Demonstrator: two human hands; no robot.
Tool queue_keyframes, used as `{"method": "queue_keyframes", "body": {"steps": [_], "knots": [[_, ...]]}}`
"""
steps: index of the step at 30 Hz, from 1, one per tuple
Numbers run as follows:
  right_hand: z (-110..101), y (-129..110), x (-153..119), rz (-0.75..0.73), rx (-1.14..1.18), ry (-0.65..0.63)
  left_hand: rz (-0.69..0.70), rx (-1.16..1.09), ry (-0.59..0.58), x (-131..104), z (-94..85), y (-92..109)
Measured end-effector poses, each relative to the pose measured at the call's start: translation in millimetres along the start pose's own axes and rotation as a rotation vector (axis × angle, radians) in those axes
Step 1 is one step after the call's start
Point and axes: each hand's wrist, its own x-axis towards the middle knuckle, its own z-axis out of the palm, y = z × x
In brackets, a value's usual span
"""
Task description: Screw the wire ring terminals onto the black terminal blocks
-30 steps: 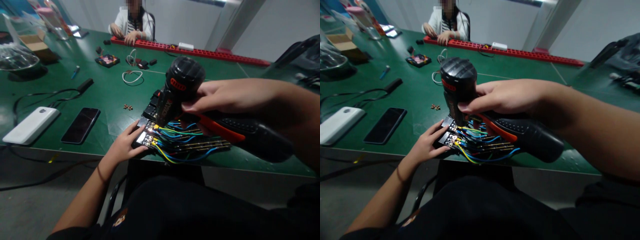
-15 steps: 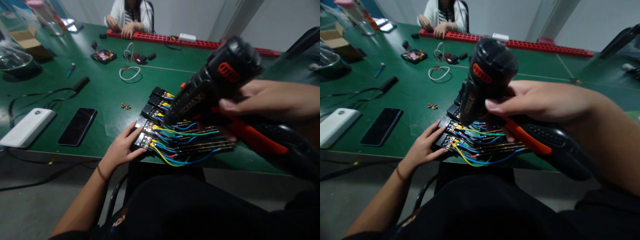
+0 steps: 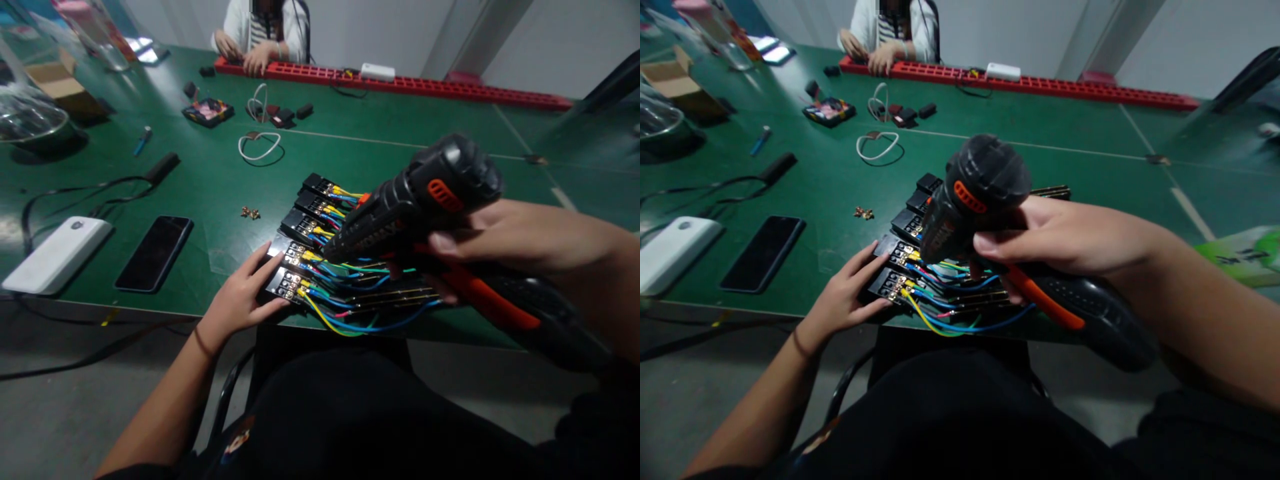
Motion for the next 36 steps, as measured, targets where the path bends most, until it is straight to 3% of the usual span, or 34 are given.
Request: {"method": "queue_keyframes", "body": {"steps": [5, 11, 17, 36], "knots": [[-2, 9, 6, 0.058, 0.083, -0.069, 0.001, 0.001, -0.007, 0, 0.4, 0], [-6, 33, 14, 0.050, 0.196, 0.000, 0.006, 0.002, 0.004, 1, 1.4, 0], [-18, 55, 14, -0.020, 0.336, -0.009, 0.007, -0.013, 0.013, 0, 1.0, -1], [-11, 79, 4, -0.087, 0.493, 0.028, 0.004, -0.042, 0.025, 0, 1.5, -2]]}}
